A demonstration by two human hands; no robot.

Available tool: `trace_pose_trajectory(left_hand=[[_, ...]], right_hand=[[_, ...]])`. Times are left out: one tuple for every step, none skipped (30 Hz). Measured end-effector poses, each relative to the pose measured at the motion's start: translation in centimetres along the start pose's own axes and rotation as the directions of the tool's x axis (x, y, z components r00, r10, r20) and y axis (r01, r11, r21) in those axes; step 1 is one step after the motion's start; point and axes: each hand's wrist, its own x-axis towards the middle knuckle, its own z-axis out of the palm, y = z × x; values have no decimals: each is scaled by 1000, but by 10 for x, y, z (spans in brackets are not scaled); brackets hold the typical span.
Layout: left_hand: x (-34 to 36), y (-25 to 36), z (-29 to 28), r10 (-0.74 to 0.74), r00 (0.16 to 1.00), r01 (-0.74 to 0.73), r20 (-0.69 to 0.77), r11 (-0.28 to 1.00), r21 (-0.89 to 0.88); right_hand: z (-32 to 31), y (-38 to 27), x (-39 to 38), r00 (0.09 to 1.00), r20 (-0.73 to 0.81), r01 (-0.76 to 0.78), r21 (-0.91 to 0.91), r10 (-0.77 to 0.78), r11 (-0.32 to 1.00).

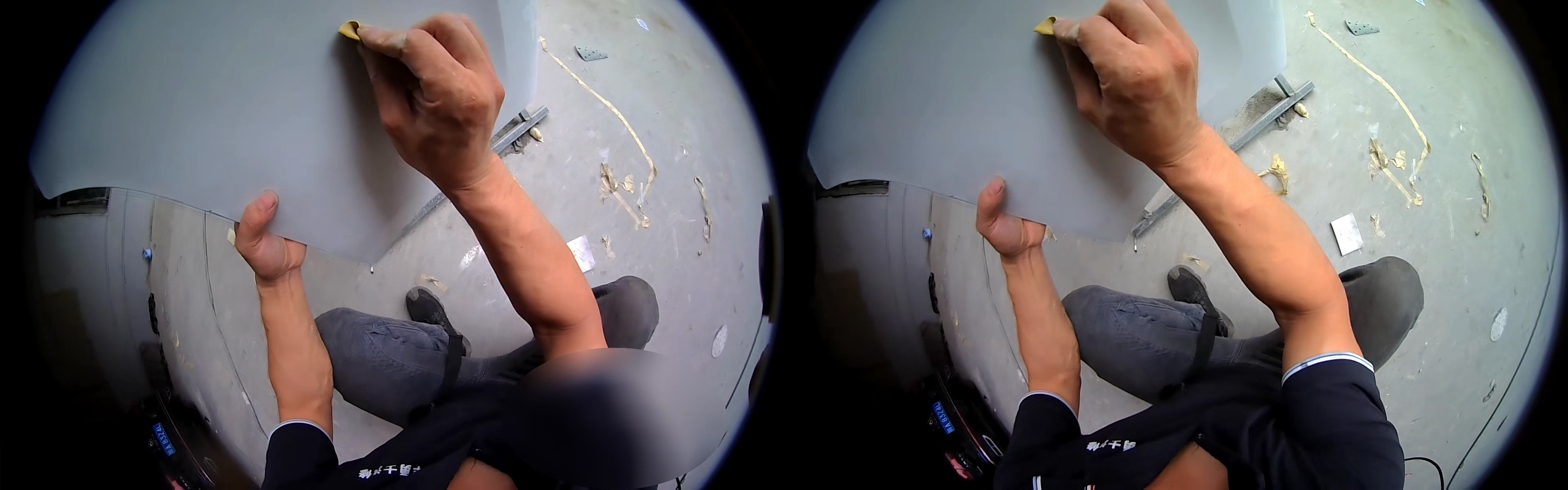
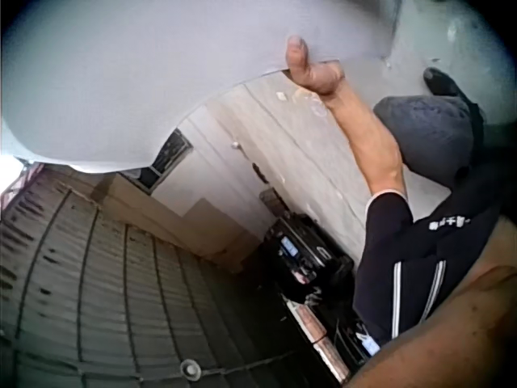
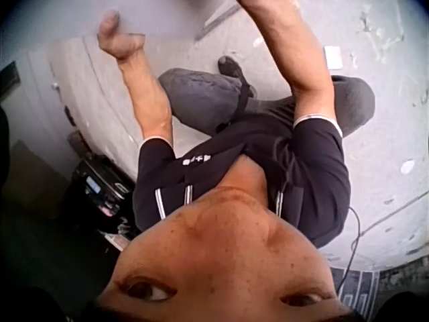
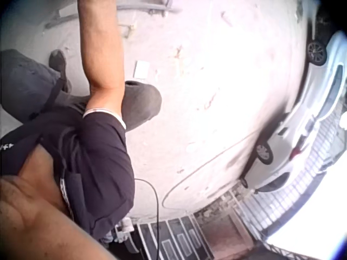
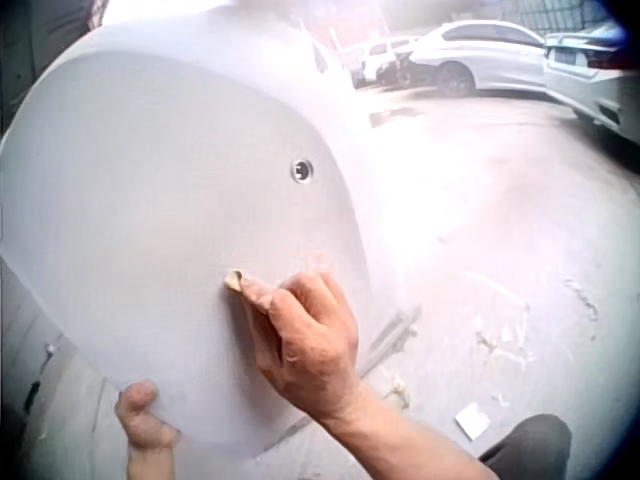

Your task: The person sands a large gray car part with a yellow sanding block, moving in circular and back-and-forth motions across the surface. The person occasionally pauses to wipe the surface with their hand and continues sanding different areas of the part.

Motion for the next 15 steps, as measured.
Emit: trace_pose_trajectory(left_hand=[[0, 5, 3, 14, 1000, -14, -22, 1000, 8], [-3, 3, 10, 52, 990, -45, -127, 997, 58], [-6, 2, 16, 94, 968, -70, -234, 992, 107], [-4, 1, 21, 96, 968, -70, -233, 991, 115], [-3, 2, 26, 98, 968, -71, -232, 990, 124], [-2, 1, 28, 88, 968, -59, -233, 990, 128], [-2, 1, 25, 36, 987, -23, -154, 996, 86], [0, 2, 19, -10, 998, 13, -69, 999, 47], [1, 4, 16, -50, 999, 49, 17, 999, 11], [-1, 4, 23, 7, 995, -1, -98, 999, 53], [0, 0, 31, 78, 976, -59, -203, 993, 98], [-3, -4, 36, 138, 939, -96, -315, 985, 143], [-3, -2, 31, 120, 954, -87, -276, 988, 129], [-3, 0, 20, 103, 966, -77, -237, 990, 117], [-4, 1, 12, 73, 978, -54, -197, 993, 102]], right_hand=[[-5, -1, -3, 999, 36, 0, -13, 0, 1000], [-15, -4, -25, 996, 75, -36, -37, 38, 999], [-25, -7, -50, 987, 119, -105, -7, 105, 994], [-25, -7, -53, 986, 120, -115, -3, 115, 993], [-24, -6, -54, 985, 121, -126, 1, 125, 992], [-15, -6, -34, 995, 84, -57, 1, 56, 998], [-2, -5, -5, 999, 52, 6, -7, -6, 1000], [12, -2, 11, 998, -35, 59, 25, -58, 998], [6, -3, 3, 1000, 10, 26, 3, -26, 1000], [-3, -8, -10, 999, 42, 0, -6, 0, 1000], [-9, -8, -25, 997, 71, -12, -13, 13, 1000], [-20, -20, -35, 989, 125, -73, -1, 73, 997], [-18, -16, -37, 993, 112, -41, -10, 42, 999], [-14, -9, -36, 995, 98, -9, -20, 11, 1000], [-9, -7, -24, 996, 88, 14, -40, -11, 999]])
